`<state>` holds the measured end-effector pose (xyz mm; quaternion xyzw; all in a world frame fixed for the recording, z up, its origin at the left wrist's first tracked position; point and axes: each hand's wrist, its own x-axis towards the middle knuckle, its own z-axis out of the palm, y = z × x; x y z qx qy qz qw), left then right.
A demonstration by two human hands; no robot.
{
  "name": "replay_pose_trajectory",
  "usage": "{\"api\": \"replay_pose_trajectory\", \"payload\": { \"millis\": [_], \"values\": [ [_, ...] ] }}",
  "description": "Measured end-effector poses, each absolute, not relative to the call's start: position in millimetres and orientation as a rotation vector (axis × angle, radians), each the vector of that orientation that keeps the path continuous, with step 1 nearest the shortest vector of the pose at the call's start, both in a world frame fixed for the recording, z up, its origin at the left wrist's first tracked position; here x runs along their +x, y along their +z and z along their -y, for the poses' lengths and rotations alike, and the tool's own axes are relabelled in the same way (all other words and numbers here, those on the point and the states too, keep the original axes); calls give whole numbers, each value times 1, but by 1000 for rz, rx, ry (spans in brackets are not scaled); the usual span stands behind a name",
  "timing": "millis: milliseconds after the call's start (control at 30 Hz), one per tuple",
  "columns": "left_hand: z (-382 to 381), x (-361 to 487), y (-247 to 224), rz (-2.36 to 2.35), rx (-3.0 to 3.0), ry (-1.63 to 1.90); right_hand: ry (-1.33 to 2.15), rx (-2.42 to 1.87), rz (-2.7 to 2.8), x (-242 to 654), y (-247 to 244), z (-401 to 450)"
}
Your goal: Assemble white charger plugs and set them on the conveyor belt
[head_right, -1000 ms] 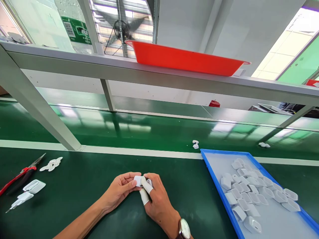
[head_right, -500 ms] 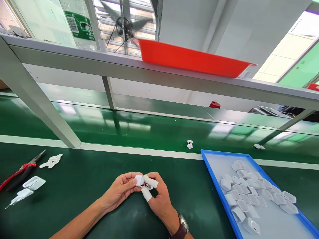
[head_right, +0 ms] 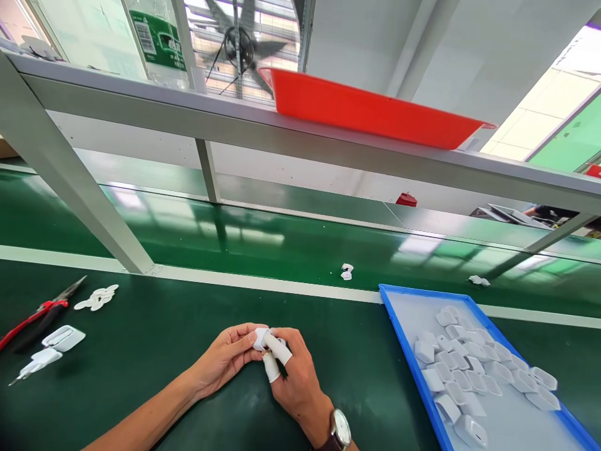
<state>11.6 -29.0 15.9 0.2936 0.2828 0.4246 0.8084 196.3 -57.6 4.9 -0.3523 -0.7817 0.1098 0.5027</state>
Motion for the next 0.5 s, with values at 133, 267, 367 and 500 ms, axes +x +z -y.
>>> {"api": "replay_pose_trajectory", "payload": {
  "millis": [133, 267, 367, 500],
  "values": [
    [28, 14, 14, -625, 606, 927, 149, -865, 1938, 196, 6, 57],
    [27, 17, 12, -659, 639, 935, 167, -860, 1973, 198, 6, 53],
    [29, 16, 12, -708, 807, 943, 199, -879, 1920, 200, 4, 50],
    [32, 10, 8, -801, 1335, 1049, 163, -916, 1847, 200, -1, 48]
  ]
}}
